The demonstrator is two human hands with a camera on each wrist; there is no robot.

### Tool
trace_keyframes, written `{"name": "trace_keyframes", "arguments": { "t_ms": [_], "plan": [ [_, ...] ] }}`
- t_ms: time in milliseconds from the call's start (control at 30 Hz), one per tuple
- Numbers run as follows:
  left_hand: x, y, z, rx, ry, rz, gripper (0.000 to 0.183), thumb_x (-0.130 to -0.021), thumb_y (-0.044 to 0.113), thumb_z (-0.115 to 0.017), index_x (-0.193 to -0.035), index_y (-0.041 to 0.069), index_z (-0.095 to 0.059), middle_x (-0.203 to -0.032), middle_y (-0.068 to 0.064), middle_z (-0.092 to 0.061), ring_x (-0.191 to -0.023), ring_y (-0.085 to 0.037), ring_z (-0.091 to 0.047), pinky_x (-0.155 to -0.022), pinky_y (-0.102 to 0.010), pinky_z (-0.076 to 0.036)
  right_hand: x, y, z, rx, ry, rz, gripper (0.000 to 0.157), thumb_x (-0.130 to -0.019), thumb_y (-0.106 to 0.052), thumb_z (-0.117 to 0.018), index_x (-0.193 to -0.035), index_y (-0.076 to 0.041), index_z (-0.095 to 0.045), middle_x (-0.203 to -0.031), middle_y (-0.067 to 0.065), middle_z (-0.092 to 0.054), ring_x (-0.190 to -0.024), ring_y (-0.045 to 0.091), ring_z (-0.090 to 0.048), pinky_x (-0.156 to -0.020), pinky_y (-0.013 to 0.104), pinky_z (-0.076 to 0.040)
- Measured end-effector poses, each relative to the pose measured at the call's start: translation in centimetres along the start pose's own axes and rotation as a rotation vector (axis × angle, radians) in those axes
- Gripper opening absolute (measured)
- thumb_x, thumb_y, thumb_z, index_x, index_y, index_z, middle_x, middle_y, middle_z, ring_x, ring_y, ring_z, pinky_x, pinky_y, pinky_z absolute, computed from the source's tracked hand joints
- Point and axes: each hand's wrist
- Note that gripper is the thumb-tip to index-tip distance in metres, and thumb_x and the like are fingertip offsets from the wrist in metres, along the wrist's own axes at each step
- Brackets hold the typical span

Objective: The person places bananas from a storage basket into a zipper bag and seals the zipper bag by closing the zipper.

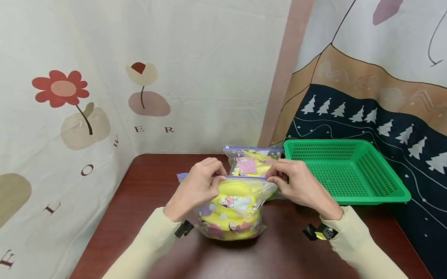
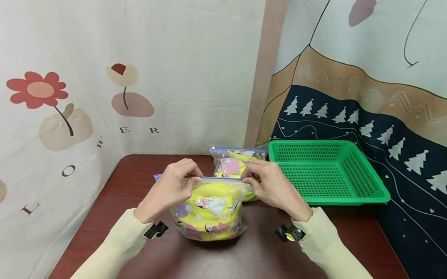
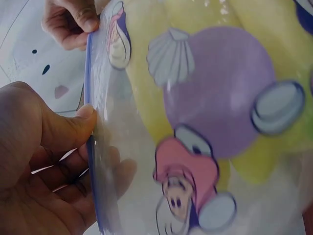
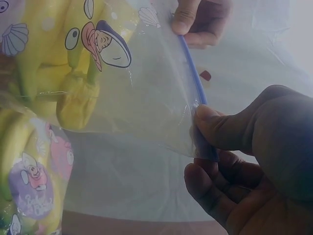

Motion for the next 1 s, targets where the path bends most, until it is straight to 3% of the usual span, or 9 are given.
{"name": "trace_keyframes", "arguments": {
  "t_ms": [300,1000],
  "plan": [
    [1.3,-1.2,1.6,-0.012,0.021,0.044,0.020,-0.088,-0.006,-0.068,-0.085,0.014,-0.066,-0.085,0.005,-0.065,-0.074,-0.008,-0.054,-0.063,-0.022,-0.048,0.2,0.1,-0.1,-0.002,0.002,-0.009,0.011,-0.090,-0.013,-0.080,-0.089,-0.020,-0.070,-0.076,-0.008,-0.054,-0.065,0.008,-0.047,-0.054,0.020,-0.042],
    [3.4,-3.1,3.5,-0.004,0.091,0.069,0.024,-0.087,-0.008,-0.071,-0.083,0.016,-0.067,-0.085,0.006,-0.064,-0.069,-0.004,-0.054,-0.060,-0.020,-0.048,0.4,0.8,0.0,-0.005,0.017,0.006,0.014,-0.088,-0.012,-0.081,-0.087,-0.019,-0.070,-0.074,-0.007,-0.054,-0.066,0.007,-0.047,-0.054,0.020,-0.042]
  ]
}}
Point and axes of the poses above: each hand's wrist, its own x-axis away from the middle knuckle, its own z-axis out of the back of the hand, y = z × x
